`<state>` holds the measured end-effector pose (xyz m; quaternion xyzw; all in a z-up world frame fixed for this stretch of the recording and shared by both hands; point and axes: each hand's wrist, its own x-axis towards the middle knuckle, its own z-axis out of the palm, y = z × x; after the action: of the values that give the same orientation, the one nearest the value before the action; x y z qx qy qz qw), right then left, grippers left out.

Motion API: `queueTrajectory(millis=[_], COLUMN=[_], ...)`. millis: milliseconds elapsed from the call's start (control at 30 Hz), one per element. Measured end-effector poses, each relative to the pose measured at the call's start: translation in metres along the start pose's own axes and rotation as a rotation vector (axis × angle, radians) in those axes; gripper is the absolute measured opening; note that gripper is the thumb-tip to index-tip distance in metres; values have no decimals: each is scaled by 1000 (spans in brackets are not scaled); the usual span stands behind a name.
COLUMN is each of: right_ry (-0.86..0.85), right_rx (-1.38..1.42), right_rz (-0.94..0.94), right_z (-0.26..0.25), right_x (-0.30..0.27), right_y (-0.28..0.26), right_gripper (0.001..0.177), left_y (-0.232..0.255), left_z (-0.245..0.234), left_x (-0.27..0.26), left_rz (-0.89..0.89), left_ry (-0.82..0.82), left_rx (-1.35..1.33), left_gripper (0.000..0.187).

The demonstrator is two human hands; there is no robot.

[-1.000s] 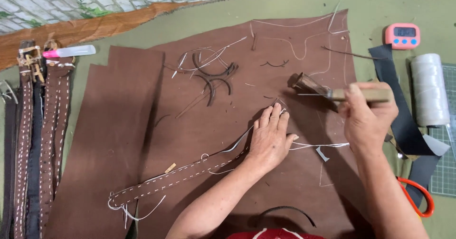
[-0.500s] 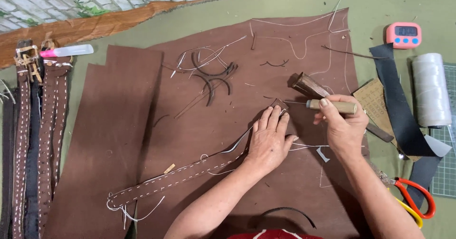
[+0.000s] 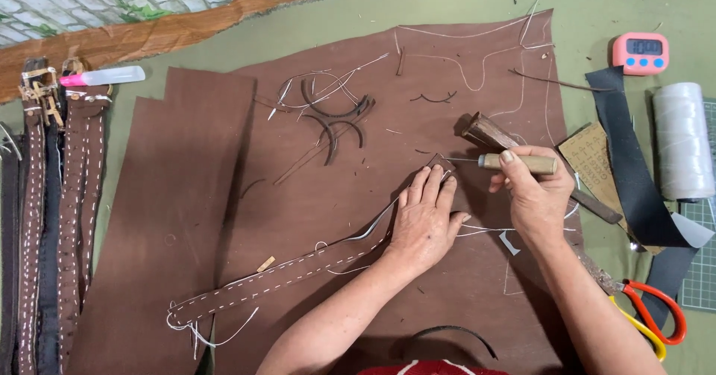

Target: Punching holes in a leather sheet using a mallet and punch tool, then threading cord through the holes.

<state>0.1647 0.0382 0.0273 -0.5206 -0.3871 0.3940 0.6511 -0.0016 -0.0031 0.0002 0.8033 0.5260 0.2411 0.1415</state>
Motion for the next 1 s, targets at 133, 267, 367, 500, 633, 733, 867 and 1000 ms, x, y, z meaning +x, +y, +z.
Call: queueTrajectory(millis=[133, 267, 367, 500, 633, 733, 867, 1000], right_ry=[9, 18, 19, 11, 9, -1, -10, -11], right_rx=[8, 16, 11, 3, 5, 4, 3, 15], right_rz=[7, 16, 12, 11, 10, 10, 17, 28], right_z=[-2, -2, -2, 1, 3, 6, 5, 6], right_x=[1, 3, 4, 5, 5, 4, 5, 5], right_y=[5, 7, 7, 3, 4, 0, 2, 3], right_gripper=[16, 17, 17, 16, 17, 17, 17, 18], left_y=[0, 0, 0, 0, -1, -1, -1, -1], left_z=[-1, -2, -1, -1, 0, -1, -2, -3], left_x=[1, 1, 0, 0, 1, 1, 1, 2], left_rz=[-2, -2, 1, -1, -8, -10, -11, -13], left_ry=[1, -4, -4, -9, -18, -26, -31, -38], left_rx=[0, 1, 0, 1, -5, -2, -6, -5], left_gripper=[64, 64, 64, 64, 65, 64, 64, 64])
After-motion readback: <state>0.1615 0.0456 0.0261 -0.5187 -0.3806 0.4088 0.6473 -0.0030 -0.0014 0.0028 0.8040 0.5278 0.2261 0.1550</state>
